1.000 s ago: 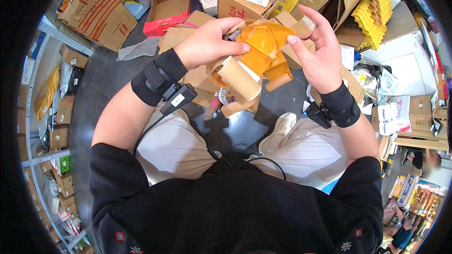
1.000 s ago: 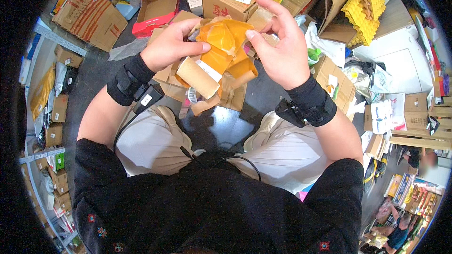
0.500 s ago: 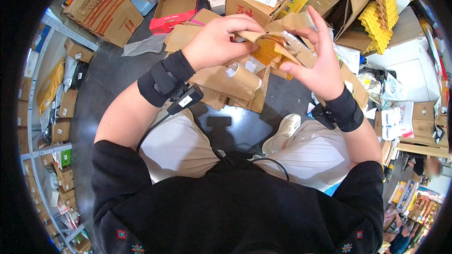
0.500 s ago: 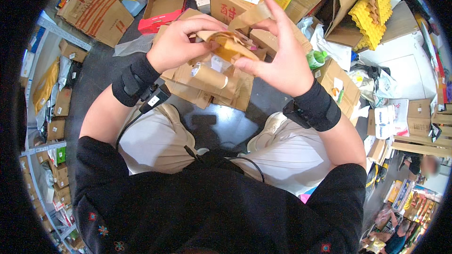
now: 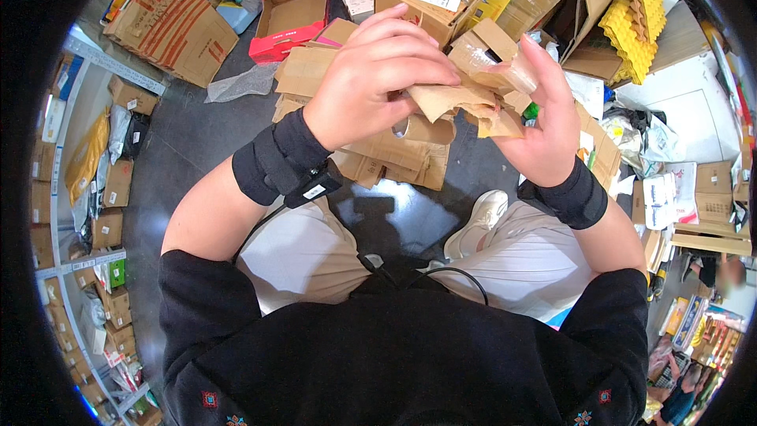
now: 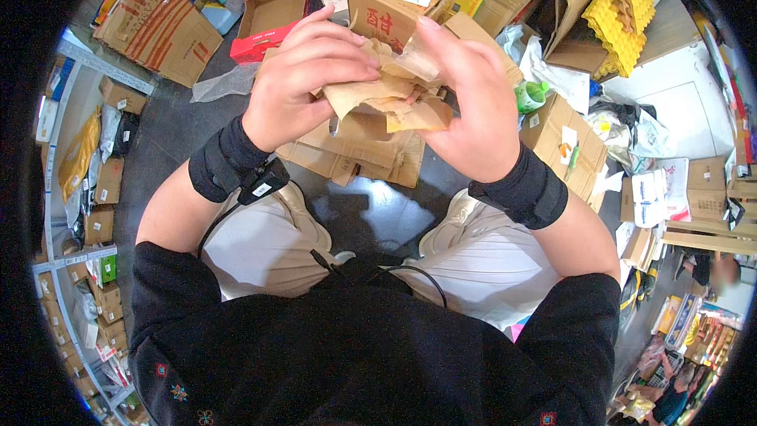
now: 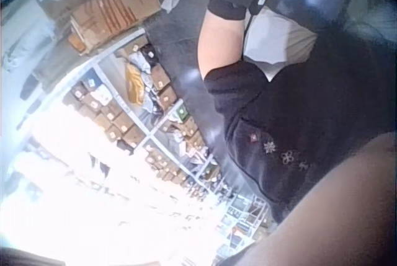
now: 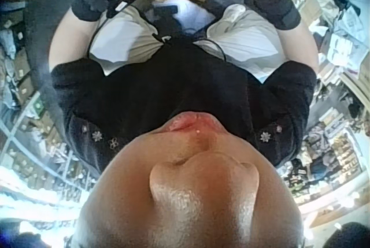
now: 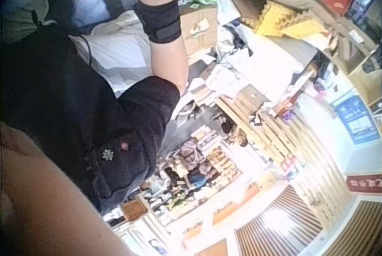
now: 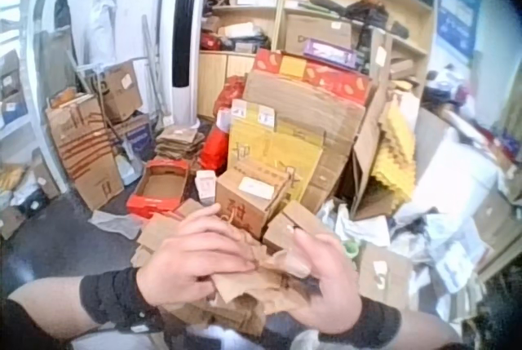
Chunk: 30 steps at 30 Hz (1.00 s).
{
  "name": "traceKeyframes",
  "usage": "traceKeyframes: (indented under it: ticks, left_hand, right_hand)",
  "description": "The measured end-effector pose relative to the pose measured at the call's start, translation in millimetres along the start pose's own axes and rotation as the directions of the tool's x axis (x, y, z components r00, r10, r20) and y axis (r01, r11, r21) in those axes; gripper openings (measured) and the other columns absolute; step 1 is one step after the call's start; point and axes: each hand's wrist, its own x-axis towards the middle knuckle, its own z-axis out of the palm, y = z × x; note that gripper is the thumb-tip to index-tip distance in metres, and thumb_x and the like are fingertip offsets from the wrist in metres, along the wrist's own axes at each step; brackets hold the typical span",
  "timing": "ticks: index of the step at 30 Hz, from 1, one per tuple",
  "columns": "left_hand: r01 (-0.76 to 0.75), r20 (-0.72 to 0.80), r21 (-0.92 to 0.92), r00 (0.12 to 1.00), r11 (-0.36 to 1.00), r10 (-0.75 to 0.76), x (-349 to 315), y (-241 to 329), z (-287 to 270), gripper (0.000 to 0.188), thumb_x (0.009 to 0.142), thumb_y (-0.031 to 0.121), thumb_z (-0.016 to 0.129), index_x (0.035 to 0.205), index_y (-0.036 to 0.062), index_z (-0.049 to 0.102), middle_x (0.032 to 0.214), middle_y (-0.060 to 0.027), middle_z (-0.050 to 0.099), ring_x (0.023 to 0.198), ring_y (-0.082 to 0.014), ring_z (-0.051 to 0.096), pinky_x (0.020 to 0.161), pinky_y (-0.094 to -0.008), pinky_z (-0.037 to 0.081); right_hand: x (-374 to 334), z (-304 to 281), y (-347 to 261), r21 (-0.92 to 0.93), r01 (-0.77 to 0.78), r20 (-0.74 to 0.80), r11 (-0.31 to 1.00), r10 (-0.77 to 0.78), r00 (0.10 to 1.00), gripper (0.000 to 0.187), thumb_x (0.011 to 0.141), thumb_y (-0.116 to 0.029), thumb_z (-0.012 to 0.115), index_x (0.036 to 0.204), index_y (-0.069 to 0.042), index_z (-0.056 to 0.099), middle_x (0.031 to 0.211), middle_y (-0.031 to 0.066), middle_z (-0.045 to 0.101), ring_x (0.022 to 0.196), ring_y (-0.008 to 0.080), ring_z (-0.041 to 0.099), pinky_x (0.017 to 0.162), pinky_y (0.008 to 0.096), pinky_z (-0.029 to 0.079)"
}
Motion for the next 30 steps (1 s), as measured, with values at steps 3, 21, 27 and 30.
traceKeyframes:
  ticks: [3,21,27,30]
  left_hand:
    - [-0.035,-0.003,0.039,0.999,0.999,0.035,0.0,2.3,-3.2,0.041,0.063,0.0,0.078,0.1,0.0176,0.076,0.104,0.0031,0.072,0.109,-0.0237,0.063,0.11,-0.052,0.04]
    - [-0.059,-0.068,0.093,0.996,0.994,0.065,0.3,14.6,-3.7,0.035,0.059,0.003,0.083,0.088,0.0156,0.07,0.108,0.0015,0.07,0.117,-0.0271,0.058,0.108,-0.051,0.04]
    - [0.029,-0.091,0.13,0.996,0.991,-0.017,5.0,22.5,-0.8,0.036,0.057,0.007,0.082,0.09,0.0162,0.071,0.118,-0.0002,0.066,0.121,-0.0264,0.054,0.109,-0.0473,0.039]
    - [0.089,0.001,0.074,0.996,0.993,-0.09,4.8,21.7,0.6,0.035,0.062,0.01,0.081,0.095,0.0158,0.072,0.114,-0.0017,0.068,0.119,-0.0271,0.057,0.111,-0.0475,0.037]
  right_hand:
    - [4.5,-5.6,-6.0,-0.061,0.053,0.007,0.997,-0.053,0.999,0.092,0.075,-0.005,0.086,0.15,-0.001,0.031,0.123,0.0134,0.064,0.108,0.0247,0.065,0.098,0.0365,0.048]
    - [9.2,-15.0,-12.0,-0.123,0.287,0.047,0.95,-0.283,0.958,0.073,0.077,-0.007,0.08,0.14,-0.004,0.044,0.102,0.0054,0.076,0.105,0.0232,0.068,0.099,0.0454,0.039]
    - [12.3,-17.0,-15.8,-0.109,0.228,0.075,0.967,-0.221,0.972,0.068,0.071,0.001,0.071,0.135,-0.006,0.051,0.101,0.0046,0.076,0.102,0.0211,0.068,0.094,0.041,0.04]
    - [13.6,-12.6,-17.3,-0.029,0.071,0.055,0.997,-0.069,0.996,0.075,0.063,0.001,0.069,0.136,-0.01,0.055,0.103,0.0033,0.076,0.1,0.0218,0.067,0.095,0.0359,0.04]
